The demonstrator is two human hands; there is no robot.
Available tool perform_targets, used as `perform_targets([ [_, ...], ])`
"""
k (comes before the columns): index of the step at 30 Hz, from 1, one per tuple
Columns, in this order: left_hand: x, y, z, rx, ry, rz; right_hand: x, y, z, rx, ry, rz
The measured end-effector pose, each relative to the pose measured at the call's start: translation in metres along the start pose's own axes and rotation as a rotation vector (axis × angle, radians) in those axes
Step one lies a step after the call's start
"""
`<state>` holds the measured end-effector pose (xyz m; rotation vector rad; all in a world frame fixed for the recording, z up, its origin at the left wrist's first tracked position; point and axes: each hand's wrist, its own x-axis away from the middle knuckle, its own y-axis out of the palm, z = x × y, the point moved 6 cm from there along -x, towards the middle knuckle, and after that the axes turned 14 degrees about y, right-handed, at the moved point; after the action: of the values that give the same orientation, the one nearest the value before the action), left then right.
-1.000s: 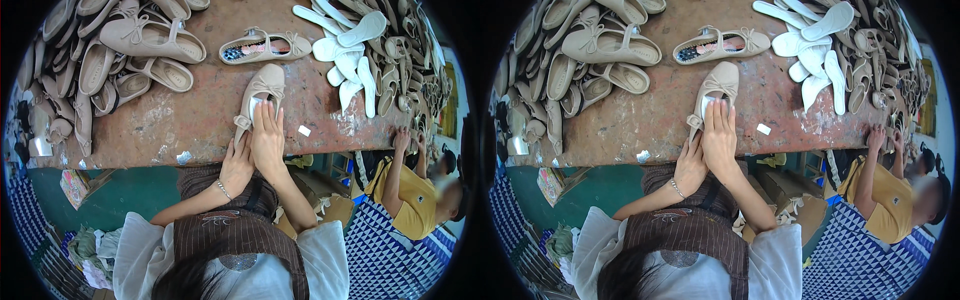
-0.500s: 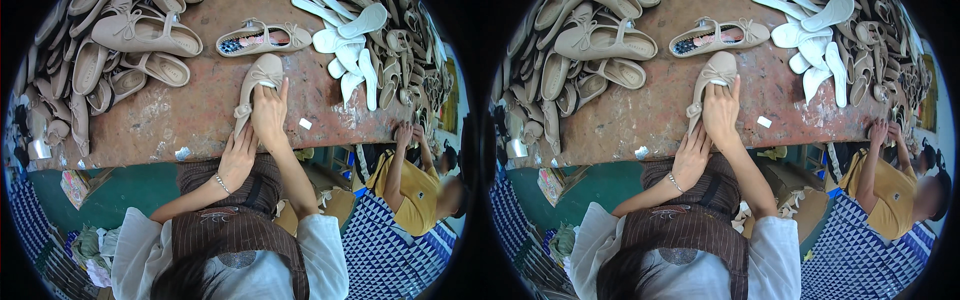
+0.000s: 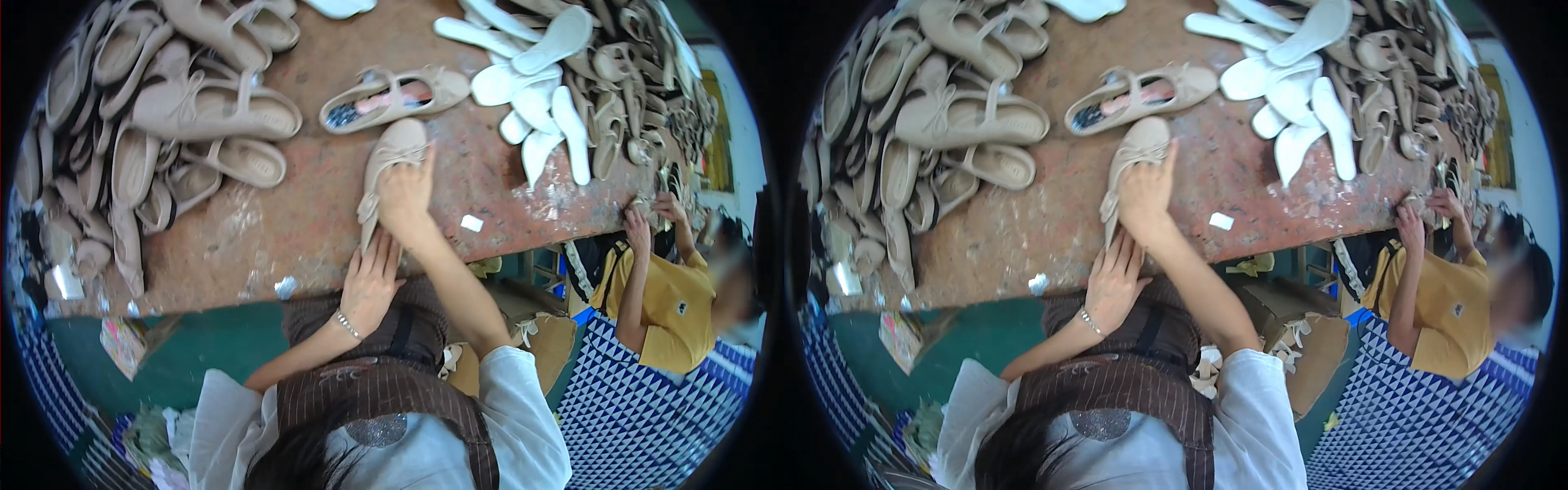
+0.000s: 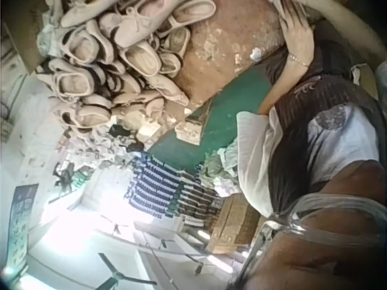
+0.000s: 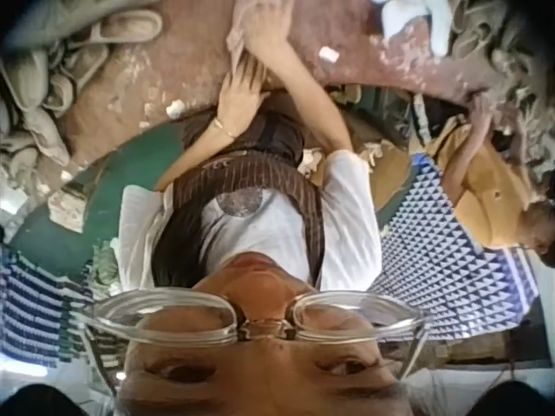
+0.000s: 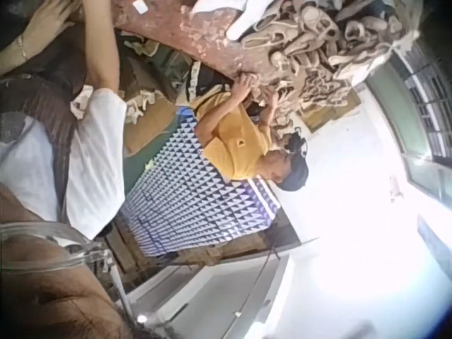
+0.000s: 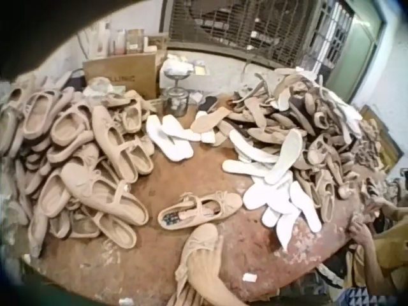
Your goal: The recorder inserts white insoles into beige flats and prepares them for packing at a shoe factory workbench.
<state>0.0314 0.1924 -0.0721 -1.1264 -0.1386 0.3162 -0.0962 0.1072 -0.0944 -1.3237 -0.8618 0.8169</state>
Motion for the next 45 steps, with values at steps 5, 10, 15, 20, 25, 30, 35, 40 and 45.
perform_targets([
  [5,-0.038,-0.035,-0.007,0.040,-0.080,0.210,0.003,-0.037,0.011,-0.293,-0.154,0.114],
  [10,-0.052,-0.104,-0.062,0.517,-0.028,0.410,-0.015,-0.103,0.113,-0.973,-0.215,-0.016],
  [15,0.049,-0.299,-0.171,0.026,-0.001,0.686,-0.118,-0.105,0.265,-0.086,0.262,0.503],
  [20,0.062,-0.485,-0.250,-0.783,-0.344,0.644,-0.197,-0.075,0.307,0.187,0.102,0.512],
  [25,0.002,-0.368,-0.186,-0.483,-0.212,0.849,-0.191,-0.127,0.298,-0.061,0.025,0.720],
  [30,-0.132,-0.129,-0.122,-0.052,0.185,0.200,-0.097,-0.173,0.277,-1.307,0.176,0.823],
  [35,-0.162,-0.108,-0.114,-0.009,0.174,0.354,-0.012,-0.148,0.224,-1.903,0.453,0.128],
  [40,-0.058,-0.105,-0.079,0.174,0.224,0.200,0.058,-0.092,0.169,-1.666,0.511,-0.270],
  [45,0.033,-0.085,-0.060,0.173,0.066,0.215,0.090,-0.062,0.132,-1.371,0.424,-0.382],
])
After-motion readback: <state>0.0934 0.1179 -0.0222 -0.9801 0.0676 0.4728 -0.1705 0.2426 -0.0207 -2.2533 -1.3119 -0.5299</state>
